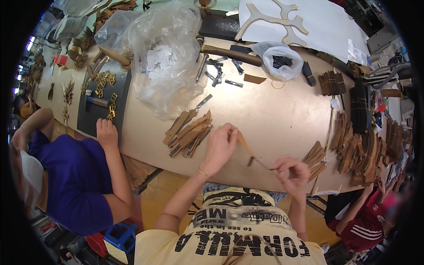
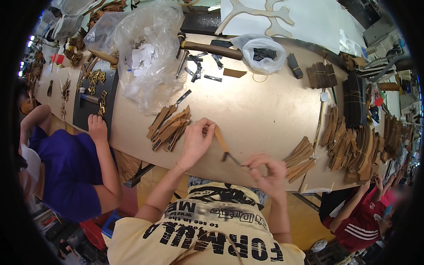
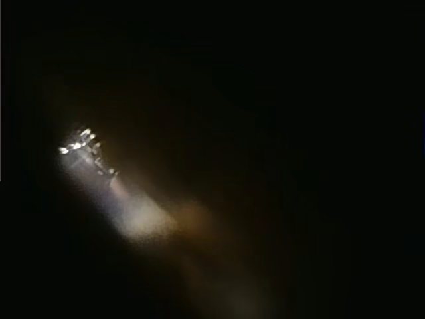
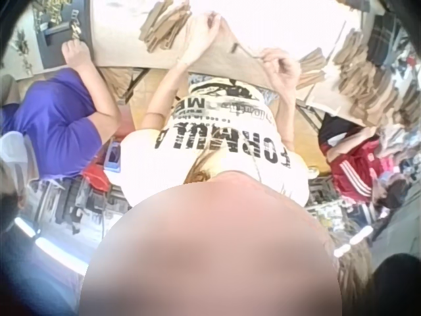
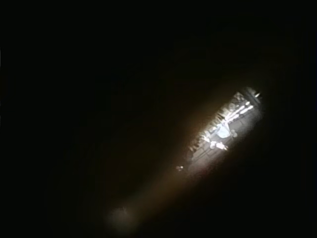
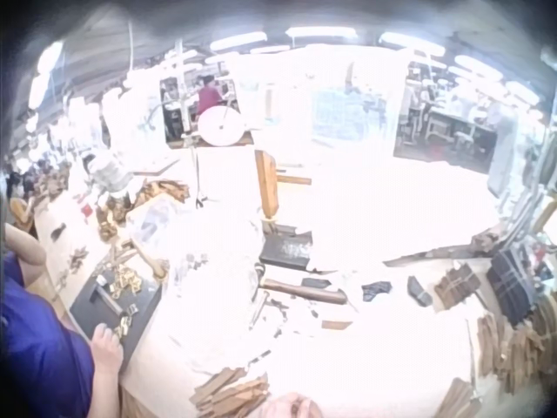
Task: The person assembles small craft components by applying glue to thin wooden sticks and attaching black rectangular pieces. They handle the sticks and black pieces by hand, arranging them on the table and occasionally bundling them together.
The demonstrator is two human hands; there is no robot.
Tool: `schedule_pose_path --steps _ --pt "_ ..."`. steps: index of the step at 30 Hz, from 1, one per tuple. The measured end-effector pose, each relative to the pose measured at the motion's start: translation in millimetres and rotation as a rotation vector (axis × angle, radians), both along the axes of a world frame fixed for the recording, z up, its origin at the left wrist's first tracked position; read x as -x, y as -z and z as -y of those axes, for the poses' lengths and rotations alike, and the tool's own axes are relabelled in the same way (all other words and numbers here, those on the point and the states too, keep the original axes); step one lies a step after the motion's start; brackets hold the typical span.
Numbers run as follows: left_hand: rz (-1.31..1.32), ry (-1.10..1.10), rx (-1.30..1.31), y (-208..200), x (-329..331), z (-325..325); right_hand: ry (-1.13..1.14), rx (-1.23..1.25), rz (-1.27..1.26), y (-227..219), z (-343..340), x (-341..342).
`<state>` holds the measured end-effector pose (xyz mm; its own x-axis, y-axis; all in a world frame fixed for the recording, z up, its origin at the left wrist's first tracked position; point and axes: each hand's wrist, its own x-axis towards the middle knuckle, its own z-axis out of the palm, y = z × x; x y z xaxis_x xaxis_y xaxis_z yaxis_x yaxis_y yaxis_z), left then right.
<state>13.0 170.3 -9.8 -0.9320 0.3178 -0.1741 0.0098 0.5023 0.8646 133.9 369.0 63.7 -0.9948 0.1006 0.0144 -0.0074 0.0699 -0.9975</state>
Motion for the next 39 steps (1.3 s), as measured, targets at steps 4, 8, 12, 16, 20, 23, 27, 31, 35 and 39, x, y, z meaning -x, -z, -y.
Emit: schedule_pose_path --steps 4,8,12,16,20,23,27,31,35,39 --pt "-0.151 0.084 0.137 -2.8 2.2 -2.4 0.385 0.175 0.109 0.2 -25.7 -5.3" --pt "-0.111 -0.033 0.020 -1.4 13.3 -1.1 0.161 0.176 0.003 -4.1 -40.2 -12.9" --pt "0.199 -0.098 -0.201 0.3 20.4 3.9 0.121 -0.026 0.103 -0.3 -43.2 -16.1" --pt "0.282 -0.087 -0.271 2.1 16.0 -0.2 0.277 -0.033 0.294 22.1 -36.3 -6.3" --pt "0.161 -0.087 -0.247 3.8 9.2 -4.7 0.291 -0.004 0.364 43.3 -32.7 8.6" --pt "-0.227 -0.043 -0.113 2.5 4.2 -3.7 0.298 0.081 0.395 48.5 -28.7 14.2" --pt "-0.265 -0.034 -0.040 -7.7 -7.1 7.0 0.256 0.069 0.351 43.8 -21.4 19.9" --pt "0.376 -0.034 -0.344 -18.4 -36.8 9.2 0.189 -0.090 0.303 34.9 -14.5 27.4" --pt "0.666 -0.020 -0.448 -13.9 -53.6 -0.5 0.108 -0.120 0.211 30.5 -8.1 33.3" --pt "0.788 0.067 -0.522 -9.6 -54.5 3.5 0.176 -0.265 0.139 33.5 -3.6 38.6"
